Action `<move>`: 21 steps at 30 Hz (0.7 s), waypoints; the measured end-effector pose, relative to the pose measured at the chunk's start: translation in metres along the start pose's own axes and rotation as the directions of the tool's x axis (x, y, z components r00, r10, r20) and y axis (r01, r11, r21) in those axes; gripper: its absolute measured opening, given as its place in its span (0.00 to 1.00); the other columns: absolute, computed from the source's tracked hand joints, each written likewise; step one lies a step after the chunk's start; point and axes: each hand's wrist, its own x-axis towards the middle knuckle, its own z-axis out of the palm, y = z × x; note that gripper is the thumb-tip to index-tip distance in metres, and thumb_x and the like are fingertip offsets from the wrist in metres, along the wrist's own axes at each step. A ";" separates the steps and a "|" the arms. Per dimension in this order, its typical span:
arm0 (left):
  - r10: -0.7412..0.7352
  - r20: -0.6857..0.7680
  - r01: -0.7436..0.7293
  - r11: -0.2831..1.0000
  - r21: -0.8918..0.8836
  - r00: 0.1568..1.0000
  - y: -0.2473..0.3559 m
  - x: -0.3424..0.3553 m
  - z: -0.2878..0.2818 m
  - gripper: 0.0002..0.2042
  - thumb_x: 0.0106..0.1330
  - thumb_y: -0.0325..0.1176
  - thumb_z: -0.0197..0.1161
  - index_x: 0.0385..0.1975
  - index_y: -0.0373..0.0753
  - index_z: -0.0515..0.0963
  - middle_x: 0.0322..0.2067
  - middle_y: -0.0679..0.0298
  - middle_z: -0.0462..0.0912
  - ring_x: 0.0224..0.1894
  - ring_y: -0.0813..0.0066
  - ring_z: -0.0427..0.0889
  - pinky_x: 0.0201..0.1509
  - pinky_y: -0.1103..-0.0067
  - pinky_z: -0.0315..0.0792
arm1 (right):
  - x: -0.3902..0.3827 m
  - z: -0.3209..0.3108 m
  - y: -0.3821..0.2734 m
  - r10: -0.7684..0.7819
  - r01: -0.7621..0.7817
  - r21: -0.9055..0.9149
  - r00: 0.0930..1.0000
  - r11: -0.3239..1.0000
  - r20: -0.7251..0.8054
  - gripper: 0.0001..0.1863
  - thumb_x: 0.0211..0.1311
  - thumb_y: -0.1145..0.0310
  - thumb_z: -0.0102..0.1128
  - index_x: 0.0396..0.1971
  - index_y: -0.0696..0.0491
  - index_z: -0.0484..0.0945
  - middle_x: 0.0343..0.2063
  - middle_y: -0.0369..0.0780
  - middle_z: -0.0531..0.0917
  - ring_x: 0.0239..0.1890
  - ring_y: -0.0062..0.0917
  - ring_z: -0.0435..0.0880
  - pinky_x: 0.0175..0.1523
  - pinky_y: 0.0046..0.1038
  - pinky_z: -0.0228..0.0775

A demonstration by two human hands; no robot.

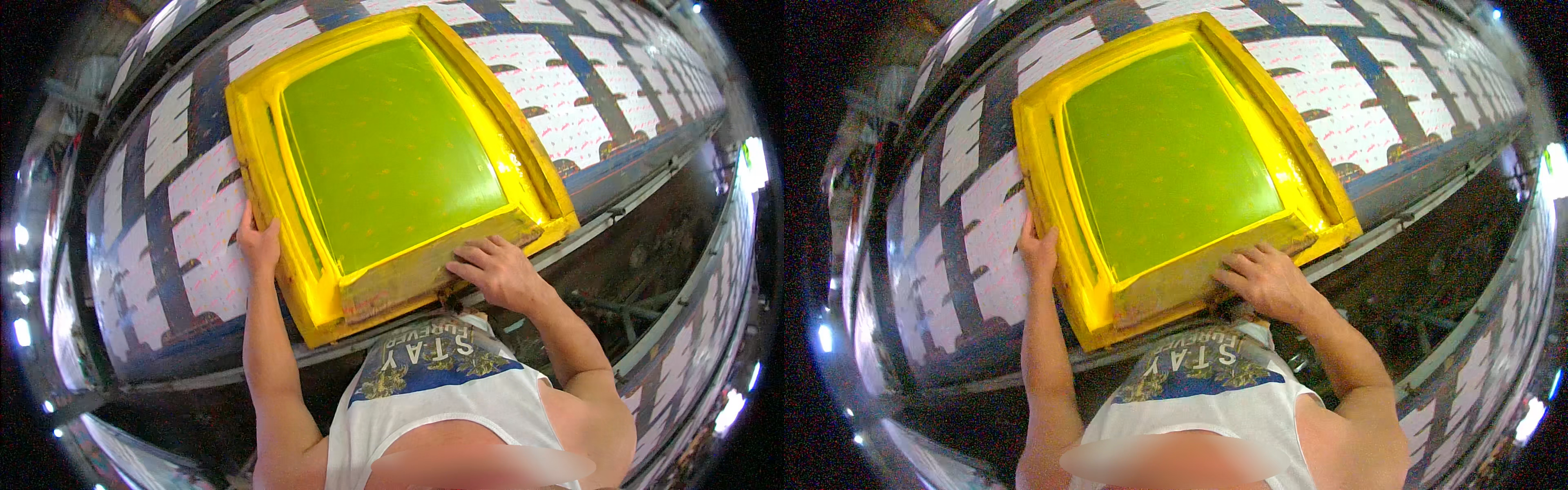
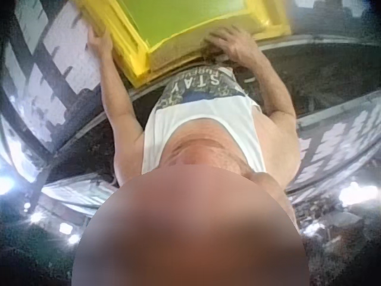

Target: The person repeatedly places a yellow screen-printing frame over printed sheets on a conveyor, pulls a squeegee across the green ink to transfer the print, then lifts and repositions the frame to the next sheet. The process continues along the moving line of sheets.

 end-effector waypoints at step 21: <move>-0.034 -0.054 0.037 0.998 0.046 0.998 -0.011 0.000 0.011 0.41 0.61 0.34 0.76 0.78 0.33 0.73 0.69 0.38 0.81 0.75 0.42 0.76 0.81 0.58 0.70 | 0.040 0.011 -0.039 0.169 -0.153 -0.084 0.958 0.985 0.233 0.28 0.59 0.79 0.65 0.61 0.46 0.88 0.55 0.42 0.92 0.58 0.44 0.90 0.63 0.46 0.81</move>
